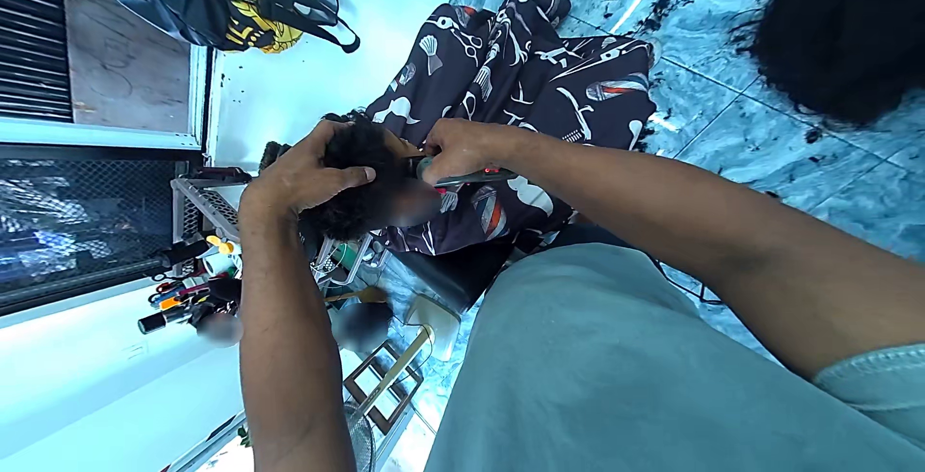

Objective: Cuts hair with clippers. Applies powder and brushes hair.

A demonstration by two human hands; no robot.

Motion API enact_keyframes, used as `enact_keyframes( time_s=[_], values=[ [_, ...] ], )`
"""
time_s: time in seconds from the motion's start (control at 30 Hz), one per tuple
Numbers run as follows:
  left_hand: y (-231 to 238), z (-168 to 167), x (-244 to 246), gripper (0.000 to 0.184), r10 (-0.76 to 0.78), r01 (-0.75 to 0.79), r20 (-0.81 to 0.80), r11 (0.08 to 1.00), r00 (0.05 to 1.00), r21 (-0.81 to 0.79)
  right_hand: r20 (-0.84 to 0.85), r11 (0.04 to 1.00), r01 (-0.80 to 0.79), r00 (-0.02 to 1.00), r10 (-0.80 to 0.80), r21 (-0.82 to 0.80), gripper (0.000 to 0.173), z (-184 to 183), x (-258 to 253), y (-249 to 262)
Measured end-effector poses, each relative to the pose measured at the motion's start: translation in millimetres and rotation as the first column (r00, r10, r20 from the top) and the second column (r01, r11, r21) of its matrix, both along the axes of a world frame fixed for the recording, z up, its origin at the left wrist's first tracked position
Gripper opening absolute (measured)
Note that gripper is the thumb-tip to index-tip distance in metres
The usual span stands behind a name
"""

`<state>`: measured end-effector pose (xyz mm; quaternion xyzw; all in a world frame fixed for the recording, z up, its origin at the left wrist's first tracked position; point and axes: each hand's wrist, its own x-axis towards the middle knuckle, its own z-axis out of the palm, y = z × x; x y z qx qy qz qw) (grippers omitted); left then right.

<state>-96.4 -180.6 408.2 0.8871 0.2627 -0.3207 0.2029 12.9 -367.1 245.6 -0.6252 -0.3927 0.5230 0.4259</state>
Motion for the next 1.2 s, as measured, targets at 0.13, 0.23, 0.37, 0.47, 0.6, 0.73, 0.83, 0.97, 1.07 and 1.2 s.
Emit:
enact_keyframes(
  time_s=[0.13, 0.23, 0.37, 0.47, 0.6, 0.73, 0.83, 0.97, 1.07, 1.2],
  values=[
    [-0.2, -0.8, 0.8, 0.070, 0.002, -0.002, 0.009, 1.000, 1.000, -0.017, -0.196, 0.994, 0.018, 0.981, 0.004, 0.109, 0.022, 6.8, 1.8, -1.5],
    [-1.7, 1.1, 0.4, 0.070, 0.018, -0.018, 0.000, 1.000, 1.000, -0.010, 0.145, 0.999, -0.039, 0.989, 0.041, -0.010, 0.029, 0.5, 6.2, 2.5],
    [-1.9, -0.2, 0.1, 0.070, 0.013, -0.013, 0.010, 1.000, 1.000, -0.018, -0.001, 0.999, -0.020, 1.000, 0.020, -0.037, 0.027, 1.0, 15.9, 1.4],
    [-3.0, 1.2, -1.2, 0.071, 0.022, -0.022, 0.013, 1.000, 1.000, -0.014, -0.161, 0.999, -0.033, 0.986, 0.030, -0.016, 0.025, 7.9, 19.8, 4.5],
    [-5.7, 2.6, -1.1, 0.071, 0.020, -0.020, 0.008, 1.000, 1.000, 0.009, 0.036, 0.992, -0.072, 0.996, 0.076, -0.100, 0.027, 10.2, 26.4, 7.4],
    [-4.2, 3.6, -2.1, 0.073, 0.010, -0.010, 0.004, 1.000, 1.000, 0.013, -0.191, 0.997, -0.076, 0.979, 0.076, 0.010, 0.023, 10.5, 33.4, 14.4],
    [-5.2, 4.2, -1.6, 0.072, 0.016, -0.016, -0.003, 1.000, 1.000, 0.014, -0.051, 0.990, -0.108, 0.993, 0.104, -0.086, 0.024, 18.2, 36.3, 15.2],
    [-4.7, 3.1, -0.5, 0.072, 0.018, -0.018, 0.002, 1.000, 1.000, -0.003, -0.210, 0.995, -0.095, 0.973, 0.098, 0.023, 0.021, 21.7, 40.3, 19.3],
    [-4.2, 4.0, -1.5, 0.072, 0.030, -0.030, 0.010, 1.000, 1.000, -0.010, -0.111, 0.991, -0.122, 0.987, 0.116, -0.048, 0.021, 24.0, 39.6, 18.2],
    [-3.2, 2.7, -1.1, 0.073, 0.020, -0.020, 0.007, 1.000, 1.000, 0.004, -0.039, 0.986, -0.099, 0.995, 0.094, -0.138, 0.023, 23.1, 42.8, 20.2]
  ],
)
